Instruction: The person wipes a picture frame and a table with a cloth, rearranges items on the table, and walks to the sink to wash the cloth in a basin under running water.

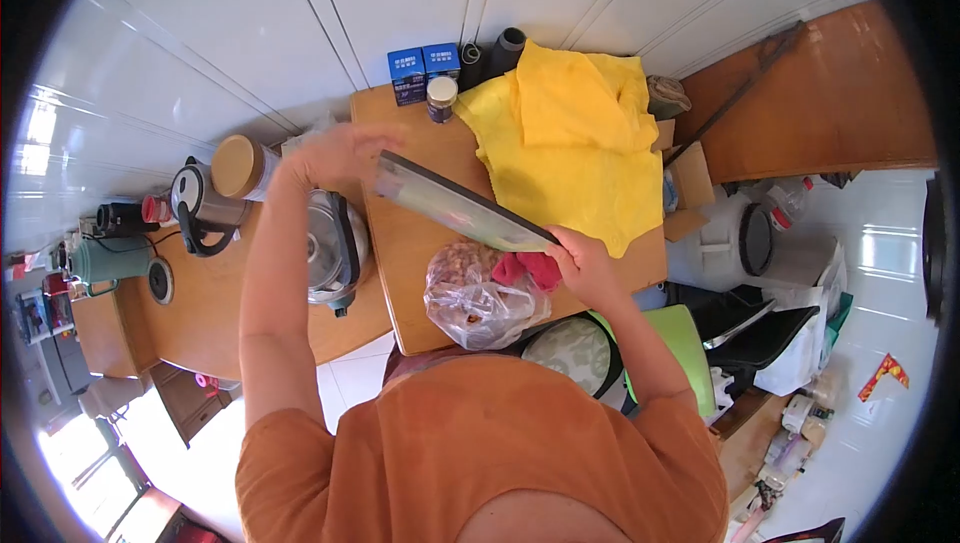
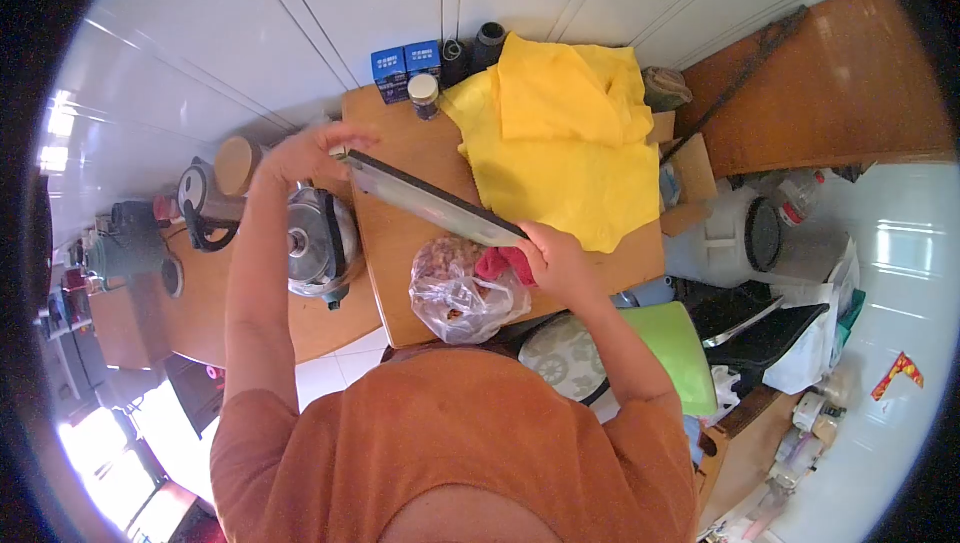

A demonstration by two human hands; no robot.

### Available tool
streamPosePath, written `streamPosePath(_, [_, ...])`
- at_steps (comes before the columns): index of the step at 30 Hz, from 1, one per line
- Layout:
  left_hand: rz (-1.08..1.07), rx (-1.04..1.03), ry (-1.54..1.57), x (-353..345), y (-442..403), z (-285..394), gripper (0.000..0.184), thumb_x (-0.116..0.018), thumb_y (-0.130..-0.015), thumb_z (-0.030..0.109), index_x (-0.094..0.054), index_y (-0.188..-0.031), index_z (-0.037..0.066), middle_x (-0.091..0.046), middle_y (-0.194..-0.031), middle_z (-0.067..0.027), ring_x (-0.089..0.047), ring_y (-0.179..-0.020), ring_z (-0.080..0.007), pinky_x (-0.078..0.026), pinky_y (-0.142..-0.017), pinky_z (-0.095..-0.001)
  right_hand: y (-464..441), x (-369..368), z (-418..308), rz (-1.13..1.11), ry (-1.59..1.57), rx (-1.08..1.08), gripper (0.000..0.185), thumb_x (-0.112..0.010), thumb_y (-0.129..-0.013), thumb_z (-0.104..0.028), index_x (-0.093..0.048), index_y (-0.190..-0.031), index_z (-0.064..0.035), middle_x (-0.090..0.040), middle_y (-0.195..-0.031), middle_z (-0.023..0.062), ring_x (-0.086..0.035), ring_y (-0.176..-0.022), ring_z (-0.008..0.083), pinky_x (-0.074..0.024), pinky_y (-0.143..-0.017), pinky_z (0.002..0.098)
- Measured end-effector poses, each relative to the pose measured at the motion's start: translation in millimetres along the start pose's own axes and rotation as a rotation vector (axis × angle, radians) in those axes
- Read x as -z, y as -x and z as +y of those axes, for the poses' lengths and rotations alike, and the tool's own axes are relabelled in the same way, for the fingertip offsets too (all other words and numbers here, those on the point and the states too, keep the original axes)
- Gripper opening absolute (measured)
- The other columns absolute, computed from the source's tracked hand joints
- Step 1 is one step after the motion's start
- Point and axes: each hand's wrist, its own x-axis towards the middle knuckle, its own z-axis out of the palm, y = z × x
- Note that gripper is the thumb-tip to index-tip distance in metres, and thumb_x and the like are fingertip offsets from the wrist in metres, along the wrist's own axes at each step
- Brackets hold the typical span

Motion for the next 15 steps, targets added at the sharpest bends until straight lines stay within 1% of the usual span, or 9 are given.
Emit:
streamPosePath(1, [0.044,0.042,-0.071,14.2,-6.4,-0.5,0.053,-0.066,-0.065,-0.002,-0.053,-0.116,0.005,-0.055,-0.114,-0.0059,-0.050,-0.104,-0.0154,-0.040,-0.090,-0.0285,2.7,-0.8,0.8,0.021,0.011,-0.011,0.024,-0.051,-0.082,-0.010,-0.054,-0.104,0.0010,-0.060,-0.086,0.0191,-0.060,-0.077,0.0284,-0.0461,-0.068,0.0303])
streamPosePath(2, [0.088,0.083,-0.141,25.9,-16.0,-2.0,0.055,-0.065,-0.065,-0.002,-0.052,-0.118,0.006,-0.055,-0.115,-0.0054,-0.049,-0.105,-0.0152,-0.040,-0.091,-0.0279,4.3,-0.4,0.0,0.020,0.015,-0.014,0.025,-0.051,-0.083,-0.010,-0.054,-0.104,0.0008,-0.060,-0.086,0.0192,-0.060,-0.077,0.0287,-0.0461,-0.069,0.0305])
streamPosePath(5, [0.302,-0.109,-0.424,30.3,-72.0,-13.6,0.055,-0.061,-0.068,0.002,-0.052,-0.120,0.019,-0.055,-0.110,-0.0089,-0.054,-0.099,-0.0213,-0.045,-0.083,-0.0300,6.4,1.2,-8.3,0.014,0.029,-0.013,0.025,-0.051,-0.083,-0.010,-0.054,-0.105,0.0002,-0.059,-0.086,0.0193,-0.060,-0.078,0.0299,-0.0460,-0.069,0.0312])
streamPosePath(7, [0.395,-0.382,-0.653,10.7,-102.4,-13.4,0.046,-0.059,-0.071,0.006,-0.055,-0.114,0.023,-0.053,-0.108,-0.0096,-0.056,-0.094,-0.0250,-0.047,-0.077,-0.0318,4.9,0.5,-14.4,0.014,0.039,-0.005,0.025,-0.051,-0.084,-0.011,-0.054,-0.106,-0.0004,-0.059,-0.087,0.0192,-0.059,-0.079,0.0310,-0.0459,-0.069,0.0317])
streamPosePath(10, [0.182,-0.208,-1.207,-10.0,-118.5,13.2,0.042,-0.057,-0.073,0.006,-0.057,-0.112,0.022,-0.052,-0.112,-0.0075,-0.057,-0.093,-0.0251,-0.049,-0.074,-0.0352,2.6,-0.1,-20.6,-0.045,-0.001,-0.045,0.024,-0.050,-0.084,-0.015,-0.054,-0.106,-0.0041,-0.059,-0.091,0.0182,-0.057,-0.084,0.0347,-0.0453,-0.072,0.0371])
streamPosePath(13, [0.143,-0.362,-1.442,-13.7,-133.3,-3.0,0.029,-0.055,-0.074,0.013,-0.060,-0.102,0.021,-0.053,-0.096,-0.0059,-0.059,-0.083,-0.0243,-0.049,-0.063,-0.0356,1.5,-4.8,-19.0,-0.042,0.057,-0.017,0.025,-0.051,-0.084,-0.016,-0.054,-0.105,-0.0032,-0.060,-0.092,0.0174,-0.057,-0.084,0.0338,-0.0450,-0.073,0.0377])
streamPosePath(15, [0.153,-0.382,-1.507,-11.3,-137.9,-14.0,0.022,-0.054,-0.075,0.015,-0.059,-0.095,0.020,-0.051,-0.089,-0.0048,-0.058,-0.079,-0.0227,-0.048,-0.060,-0.0345,-0.3,-7.3,-19.1,-0.034,0.090,0.023,0.025,-0.052,-0.083,-0.016,-0.055,-0.105,-0.0025,-0.060,-0.093,0.0172,-0.057,-0.085,0.0334,-0.0450,-0.073,0.0379])
